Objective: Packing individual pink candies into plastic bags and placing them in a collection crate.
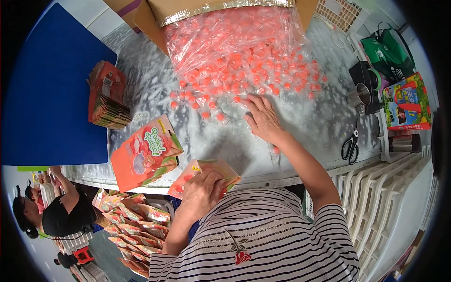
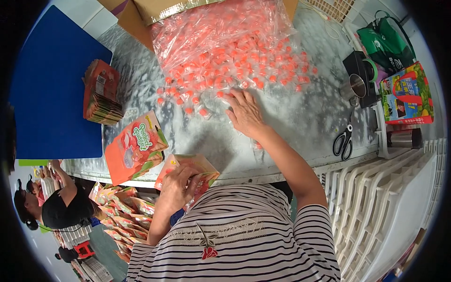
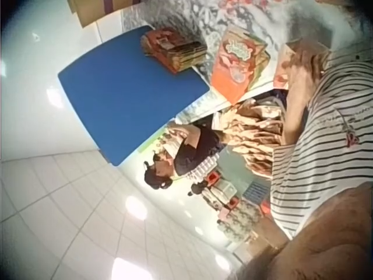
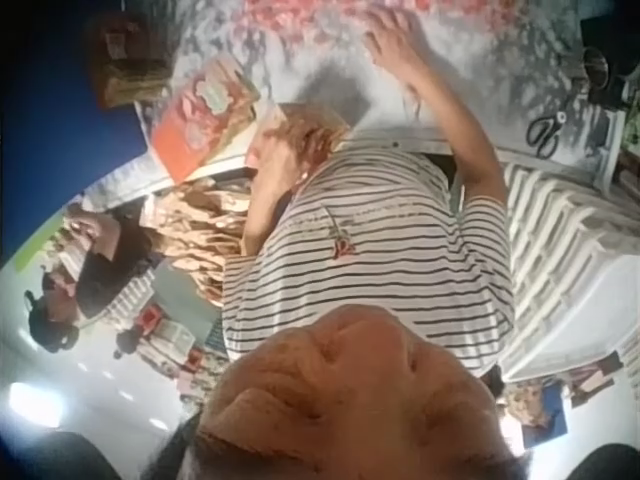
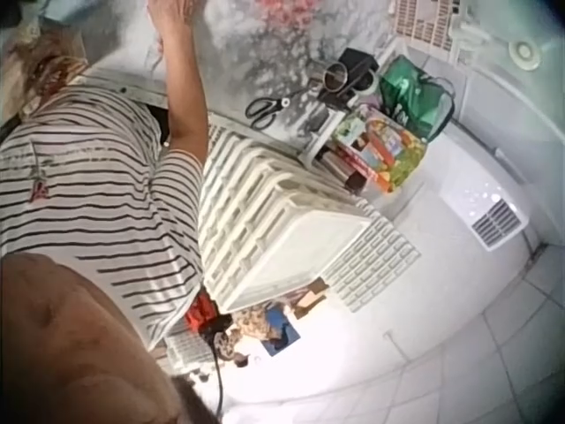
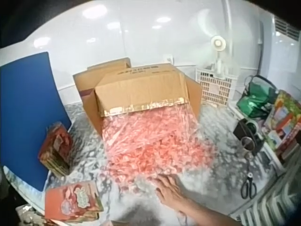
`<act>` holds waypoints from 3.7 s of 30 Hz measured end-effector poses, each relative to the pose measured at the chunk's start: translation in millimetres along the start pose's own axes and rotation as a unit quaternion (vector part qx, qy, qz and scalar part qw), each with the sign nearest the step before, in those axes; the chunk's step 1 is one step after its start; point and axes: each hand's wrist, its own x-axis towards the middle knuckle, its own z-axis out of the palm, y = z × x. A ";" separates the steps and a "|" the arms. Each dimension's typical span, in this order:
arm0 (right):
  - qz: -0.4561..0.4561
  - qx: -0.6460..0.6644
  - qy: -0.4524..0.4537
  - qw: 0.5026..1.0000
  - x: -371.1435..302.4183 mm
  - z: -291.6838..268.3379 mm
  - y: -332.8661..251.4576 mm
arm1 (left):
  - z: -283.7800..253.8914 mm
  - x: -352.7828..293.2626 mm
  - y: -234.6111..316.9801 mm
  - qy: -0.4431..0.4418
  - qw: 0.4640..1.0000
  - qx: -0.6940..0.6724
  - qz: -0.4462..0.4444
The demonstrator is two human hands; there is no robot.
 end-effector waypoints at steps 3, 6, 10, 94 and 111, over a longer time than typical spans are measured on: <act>0.010 0.018 -0.053 0.998 -6.2 -7.5 -6.0 | 0.5 -1.4 0.1 0.002 1.000 0.002 -0.006; 0.021 0.065 -0.093 0.993 -22.7 -20.1 -8.1 | 1.6 0.4 -1.6 -0.004 1.000 -0.005 -0.011; 0.038 0.190 -0.034 0.980 -48.6 -32.4 5.8 | 1.2 2.2 -1.4 -0.010 1.000 -0.009 -0.017; -0.064 0.152 -0.193 0.967 -87.4 -6.8 -74.6 | -21.2 8.7 -0.8 0.145 0.987 -0.006 0.073; -0.217 0.168 -0.068 0.959 -26.8 -82.5 -133.7 | -16.4 4.9 8.2 0.121 0.985 -0.050 0.114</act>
